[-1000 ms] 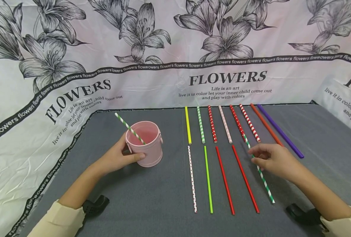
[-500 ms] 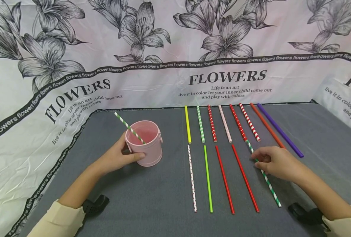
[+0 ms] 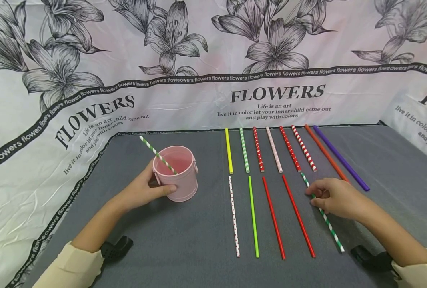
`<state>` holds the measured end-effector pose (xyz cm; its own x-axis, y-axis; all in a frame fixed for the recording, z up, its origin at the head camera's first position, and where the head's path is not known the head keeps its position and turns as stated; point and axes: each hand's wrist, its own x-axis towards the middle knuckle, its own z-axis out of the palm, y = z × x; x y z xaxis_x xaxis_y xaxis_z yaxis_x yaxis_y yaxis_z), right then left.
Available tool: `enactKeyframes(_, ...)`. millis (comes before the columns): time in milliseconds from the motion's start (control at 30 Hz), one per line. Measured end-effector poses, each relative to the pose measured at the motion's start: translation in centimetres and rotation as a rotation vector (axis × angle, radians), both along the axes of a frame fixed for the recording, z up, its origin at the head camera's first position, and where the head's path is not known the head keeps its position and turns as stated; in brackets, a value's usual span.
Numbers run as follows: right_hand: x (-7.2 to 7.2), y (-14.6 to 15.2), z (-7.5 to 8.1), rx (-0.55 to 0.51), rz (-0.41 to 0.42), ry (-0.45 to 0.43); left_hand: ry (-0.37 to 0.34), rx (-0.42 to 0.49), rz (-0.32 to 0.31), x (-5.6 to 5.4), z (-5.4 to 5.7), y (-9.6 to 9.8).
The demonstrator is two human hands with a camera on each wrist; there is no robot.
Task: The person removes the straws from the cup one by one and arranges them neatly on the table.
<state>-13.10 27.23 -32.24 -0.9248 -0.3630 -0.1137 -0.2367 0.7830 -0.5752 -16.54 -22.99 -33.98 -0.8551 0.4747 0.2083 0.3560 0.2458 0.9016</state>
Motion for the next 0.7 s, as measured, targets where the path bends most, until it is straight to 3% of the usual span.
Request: enactKeyframes(700,0.09,-0.12,0.01,-0.011,0.004,-0.013,0.018,0.006,-0.019,-0.18,-0.06,-0.07)
